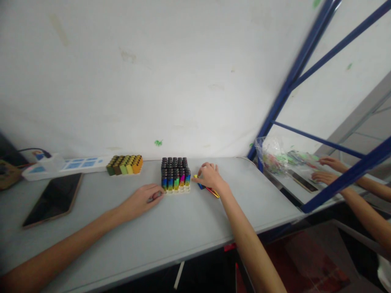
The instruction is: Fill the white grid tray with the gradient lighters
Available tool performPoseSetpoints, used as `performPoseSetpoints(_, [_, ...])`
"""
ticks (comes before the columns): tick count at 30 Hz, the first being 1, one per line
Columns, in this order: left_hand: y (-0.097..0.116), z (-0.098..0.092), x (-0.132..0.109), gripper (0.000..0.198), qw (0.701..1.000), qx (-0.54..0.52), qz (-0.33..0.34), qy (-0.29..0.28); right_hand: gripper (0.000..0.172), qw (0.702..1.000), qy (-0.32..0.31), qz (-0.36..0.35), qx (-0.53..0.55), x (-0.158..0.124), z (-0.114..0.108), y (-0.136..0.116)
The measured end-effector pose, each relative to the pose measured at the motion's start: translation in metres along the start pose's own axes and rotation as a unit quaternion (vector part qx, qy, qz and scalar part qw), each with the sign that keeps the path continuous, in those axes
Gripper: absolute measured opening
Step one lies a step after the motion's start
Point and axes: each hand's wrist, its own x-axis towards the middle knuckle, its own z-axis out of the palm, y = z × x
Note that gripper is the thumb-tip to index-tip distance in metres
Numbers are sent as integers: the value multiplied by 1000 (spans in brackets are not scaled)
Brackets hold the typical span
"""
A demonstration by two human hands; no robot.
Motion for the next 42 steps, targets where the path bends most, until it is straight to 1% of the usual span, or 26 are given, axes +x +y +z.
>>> performPoseSetpoints(3, [2, -1, 0, 19, 1000, -1, 1, -3, 27, 999, -38, -8, 4, -1, 8, -8])
performPoseSetpoints(5, [2, -1, 0, 19, 1000, 0, 0, -6, 23, 998, -37, -26, 37, -1, 9, -9])
performPoseSetpoints(8, [1, 0, 0, 19, 1000, 3, -2, -7, 24, 992, 18, -18, 120, -3, 0, -10])
performPoseSetpoints(10, [1, -1, 0, 19, 1000, 3, -2, -4, 30, 980, 63, 0, 188, -7, -7, -12])
performPoseSetpoints(12, [2, -1, 1, 19, 1000, 2, -1, -3, 35, 969, 94, 7, 230, -11, -15, -14])
performPoseSetpoints(15, [2, -2, 0, 19, 1000, -3, -2, -5, 39, 964, 129, -2, 230, -16, -23, -19])
performPoseSetpoints(17, [2, -2, 0, 19, 1000, -5, -5, -6, 39, 964, 136, -21, 227, -19, -29, -23])
performPoseSetpoints(20, [1, -1, -1, 18, 1000, -3, -8, -5, 36, 965, 122, -44, 230, -25, -38, -31])
performPoseSetpoints(24, [0, 0, 0, 17, 1000, -3, -9, -8, 32, 965, 121, -39, 230, -35, -46, -42])
performPoseSetpoints(27, [0, 0, 0, 17, 1000, -5, -8, -10, 30, 960, 84, -56, 262, -38, -48, -48])
performPoseSetpoints(30, [0, 0, 0, 18, 1000, -2, -7, -7, 25, 954, 41, -73, 289, -38, -44, -50])
performPoseSetpoints(34, [2, -1, 0, 18, 1000, -4, -6, -9, 16, 958, 19, -92, 272, -34, -33, -48])
performPoseSetpoints(38, [4, -2, 0, 17, 1000, -3, -3, -7, 17, 964, 8, -101, 247, -30, -24, -47])
performPoseSetpoints(42, [6, -3, 1, 18, 1000, 4, -6, -8, 17, 961, -4, -107, 256, -31, -21, -53])
